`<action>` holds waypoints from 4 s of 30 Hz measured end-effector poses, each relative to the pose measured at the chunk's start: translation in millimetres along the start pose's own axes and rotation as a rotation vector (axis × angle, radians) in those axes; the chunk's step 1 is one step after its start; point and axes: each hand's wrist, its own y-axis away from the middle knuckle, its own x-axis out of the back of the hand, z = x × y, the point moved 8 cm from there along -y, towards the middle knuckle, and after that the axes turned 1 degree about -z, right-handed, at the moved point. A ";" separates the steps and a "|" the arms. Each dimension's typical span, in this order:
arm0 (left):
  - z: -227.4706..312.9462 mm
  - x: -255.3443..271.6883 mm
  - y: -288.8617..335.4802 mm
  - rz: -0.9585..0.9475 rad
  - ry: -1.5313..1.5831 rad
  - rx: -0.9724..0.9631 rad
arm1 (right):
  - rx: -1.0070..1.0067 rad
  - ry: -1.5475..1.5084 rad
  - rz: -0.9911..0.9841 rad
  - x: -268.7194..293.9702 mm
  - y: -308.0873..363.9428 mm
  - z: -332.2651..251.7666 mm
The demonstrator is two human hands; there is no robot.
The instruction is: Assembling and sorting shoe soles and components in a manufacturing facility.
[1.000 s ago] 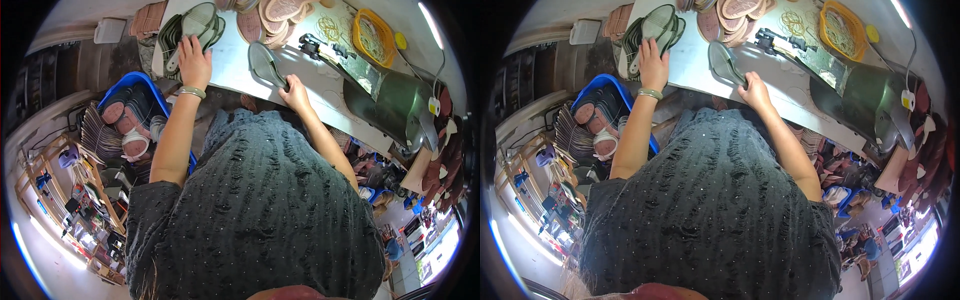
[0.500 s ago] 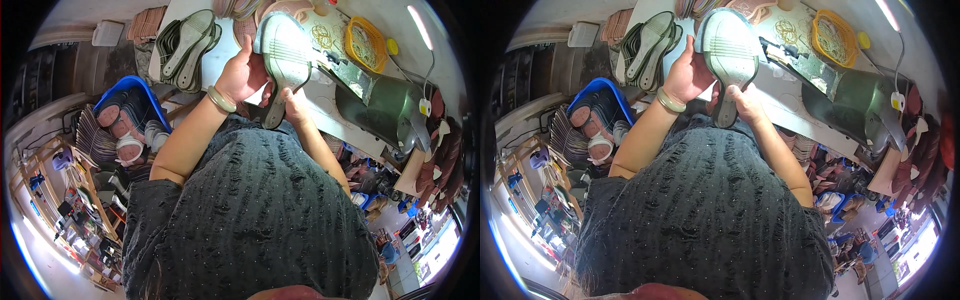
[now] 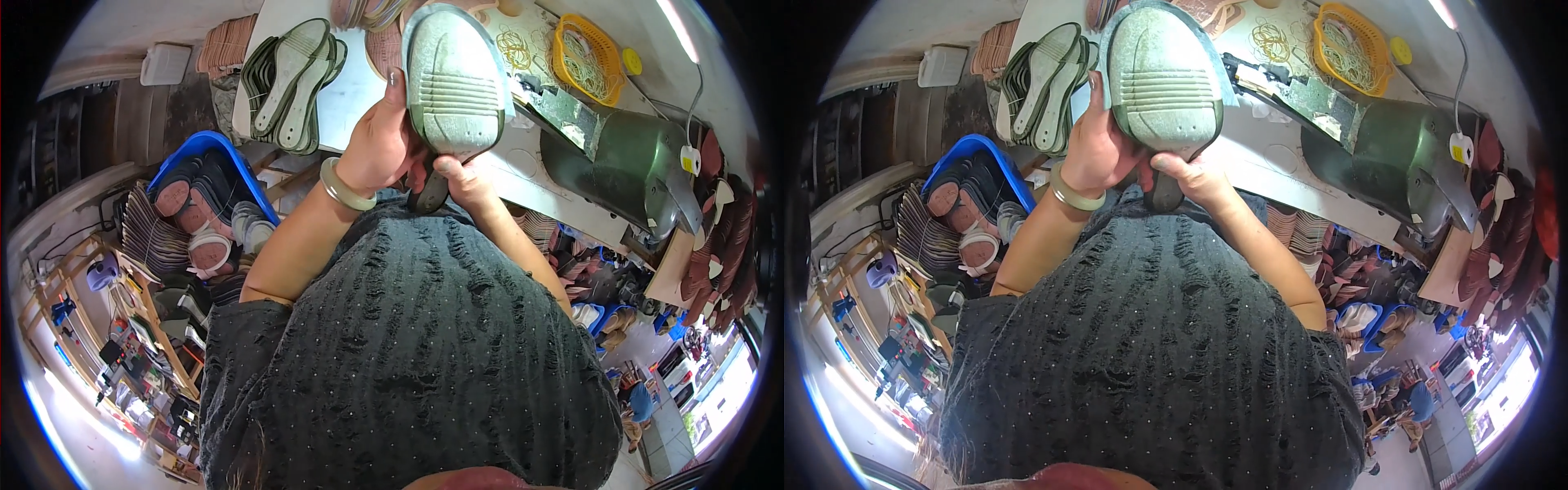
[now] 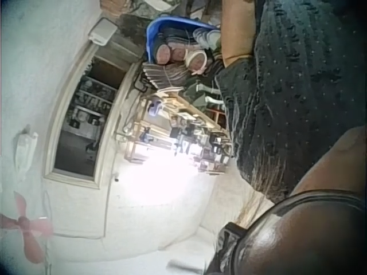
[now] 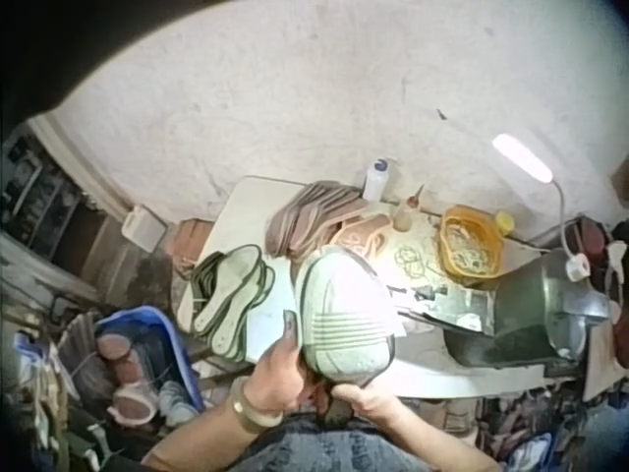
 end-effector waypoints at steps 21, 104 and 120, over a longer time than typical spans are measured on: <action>-2.5 -1.6 -16.1 0.046 0.067 -0.143 | 0.066 0.199 0.307 61.3 7.5 -68.4; -30.5 18.0 -158.3 -0.300 -1.285 -0.074 | 0.064 0.325 0.724 144.5 9.4 -30.5; -31.8 16.4 -147.7 0.178 -1.341 -0.252 | 0.125 0.063 0.528 120.7 17.6 29.0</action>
